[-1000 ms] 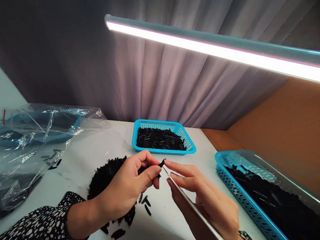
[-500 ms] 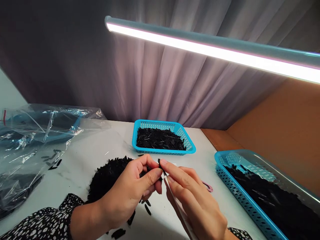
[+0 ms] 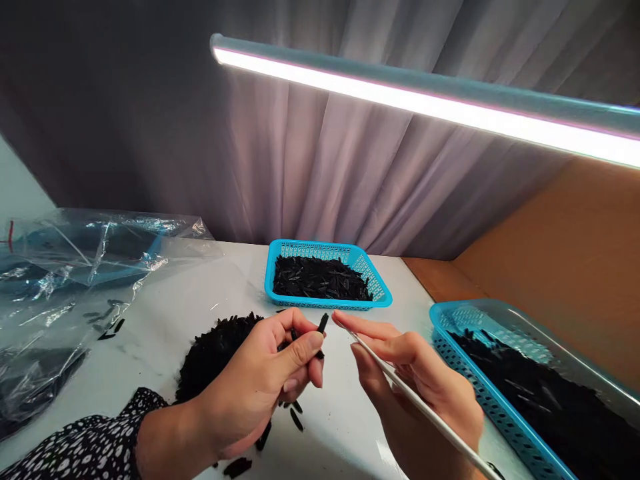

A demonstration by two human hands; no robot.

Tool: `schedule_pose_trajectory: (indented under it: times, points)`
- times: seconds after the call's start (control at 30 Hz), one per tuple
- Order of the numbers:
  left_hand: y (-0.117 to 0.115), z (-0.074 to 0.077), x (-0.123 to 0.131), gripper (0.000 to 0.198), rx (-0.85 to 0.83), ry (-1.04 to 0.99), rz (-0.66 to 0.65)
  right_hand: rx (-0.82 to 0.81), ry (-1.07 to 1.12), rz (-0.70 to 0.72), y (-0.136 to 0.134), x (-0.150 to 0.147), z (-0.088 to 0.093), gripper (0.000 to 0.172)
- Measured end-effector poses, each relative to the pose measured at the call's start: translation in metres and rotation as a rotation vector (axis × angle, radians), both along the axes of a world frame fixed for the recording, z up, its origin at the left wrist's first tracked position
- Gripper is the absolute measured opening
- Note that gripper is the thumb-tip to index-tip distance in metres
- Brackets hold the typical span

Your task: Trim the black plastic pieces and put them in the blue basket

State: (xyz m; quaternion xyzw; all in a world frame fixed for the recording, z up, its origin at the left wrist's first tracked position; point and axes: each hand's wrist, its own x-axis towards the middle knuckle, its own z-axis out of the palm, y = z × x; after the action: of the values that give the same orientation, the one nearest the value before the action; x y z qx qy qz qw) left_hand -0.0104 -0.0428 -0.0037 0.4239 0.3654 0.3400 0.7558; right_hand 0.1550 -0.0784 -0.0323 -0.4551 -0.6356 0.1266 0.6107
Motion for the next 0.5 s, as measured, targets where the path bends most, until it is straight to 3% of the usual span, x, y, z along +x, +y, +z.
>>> schedule_pose_trajectory:
  times: [0.17, 0.5]
  points:
    - [0.001, -0.0001, 0.0004, 0.03, 0.003, 0.007, 0.003, 0.146, -0.034, 0.066, 0.0029, -0.0008, -0.0024, 0.013]
    - [0.0027, 0.003, 0.0004, 0.03, 0.109, 0.061, -0.032, 0.142, -0.159, 0.113, 0.0047, 0.0089, -0.0041, 0.02]
